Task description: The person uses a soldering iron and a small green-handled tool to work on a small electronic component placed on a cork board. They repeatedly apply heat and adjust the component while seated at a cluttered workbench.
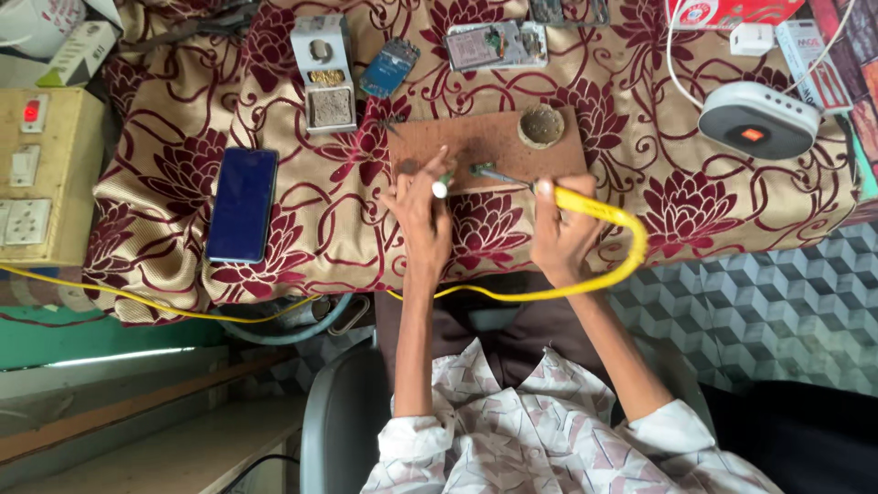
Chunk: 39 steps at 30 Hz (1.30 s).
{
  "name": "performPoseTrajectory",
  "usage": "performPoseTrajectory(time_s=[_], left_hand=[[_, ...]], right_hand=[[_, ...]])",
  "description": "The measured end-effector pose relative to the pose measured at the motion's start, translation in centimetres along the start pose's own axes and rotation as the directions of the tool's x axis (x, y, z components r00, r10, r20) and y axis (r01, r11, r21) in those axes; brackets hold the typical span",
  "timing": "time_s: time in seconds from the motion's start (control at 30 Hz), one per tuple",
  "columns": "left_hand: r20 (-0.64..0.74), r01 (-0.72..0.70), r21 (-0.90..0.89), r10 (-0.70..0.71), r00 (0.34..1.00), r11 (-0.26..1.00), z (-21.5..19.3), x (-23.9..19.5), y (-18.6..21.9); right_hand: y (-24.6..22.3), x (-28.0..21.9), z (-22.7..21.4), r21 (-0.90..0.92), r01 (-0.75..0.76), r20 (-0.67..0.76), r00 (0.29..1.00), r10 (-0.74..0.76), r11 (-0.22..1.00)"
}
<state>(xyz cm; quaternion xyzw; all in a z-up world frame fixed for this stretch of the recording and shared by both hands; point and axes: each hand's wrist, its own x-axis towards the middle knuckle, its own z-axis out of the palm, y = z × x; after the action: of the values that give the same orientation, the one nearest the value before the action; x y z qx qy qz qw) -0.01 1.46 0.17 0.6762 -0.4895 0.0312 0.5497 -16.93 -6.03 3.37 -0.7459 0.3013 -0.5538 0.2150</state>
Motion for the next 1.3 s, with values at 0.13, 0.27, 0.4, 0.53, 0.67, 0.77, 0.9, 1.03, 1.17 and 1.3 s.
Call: performPoseTrajectory(time_s=[0.13, 0.27, 0.4, 0.53, 0.67, 0.77, 0.9, 1.03, 1.17, 1.3], left_hand=[[0.132, -0.089, 0.321, 0.049, 0.990, 0.943, -0.8, 0.2, 0.9], [0.269, -0.106, 0.466, -0.027, 0.963, 0.879, -1.1, 0.5, 1.0], [0.339, -0.093, 0.564, -0.128, 0.932, 0.820, -1.6, 0.6, 1.3], [0.233, -0.168, 0.686, 0.005, 0.973, 0.708, -2.6, 0.9, 3.0], [0.060, 0.020, 0.684, -0.083, 0.995, 0.729, -4.9, 0.6, 4.1], [-0.101, 0.305, 0.707, -0.336, 0.936, 0.638, -8.1, 0.4, 2.6], [-0.231, 0.442, 0.731, -0.421, 0.877, 0.520, -13.1, -0.2, -3.1], [-0.158, 0.120, 0.958, 0.132, 0.979, 0.261, -17.2, 0.5, -10.9], [-0.149, 0.244, 0.912, -0.288, 0.946, 0.330, -20.1, -0.1, -15.9], [-0.046, -0.018, 0.948, 0.193, 0.980, 0.318, -20.9, -1.0, -18.9]], right_hand=[[2.0, -0.5, -1.5, 0.241, -0.057, -0.034, 0.997, 0.067, 0.969], [4.1, -0.3, -3.3, 0.306, -0.214, -0.103, 0.961, 0.256, 0.927], [6.8, 0.6, -4.6, 0.434, -0.241, -0.199, 0.914, 0.353, 0.868], [9.6, 1.0, -4.8, 0.453, -0.222, -0.244, 0.901, 0.359, 0.864], [11.5, 0.0, -4.3, 0.465, -0.233, -0.226, 0.902, 0.368, 0.854], [12.4, -0.6, -4.0, 0.434, -0.212, -0.204, 0.924, 0.324, 0.876], [13.0, -1.2, -3.8, 0.434, -0.216, -0.199, 0.924, 0.326, 0.875], [13.3, -1.3, -4.2, 0.408, -0.206, -0.188, 0.934, 0.303, 0.889], [13.3, -1.6, -4.0, 0.413, -0.210, -0.178, 0.936, 0.305, 0.886], [13.3, -1.4, -4.0, 0.425, -0.195, -0.173, 0.941, 0.290, 0.884]])
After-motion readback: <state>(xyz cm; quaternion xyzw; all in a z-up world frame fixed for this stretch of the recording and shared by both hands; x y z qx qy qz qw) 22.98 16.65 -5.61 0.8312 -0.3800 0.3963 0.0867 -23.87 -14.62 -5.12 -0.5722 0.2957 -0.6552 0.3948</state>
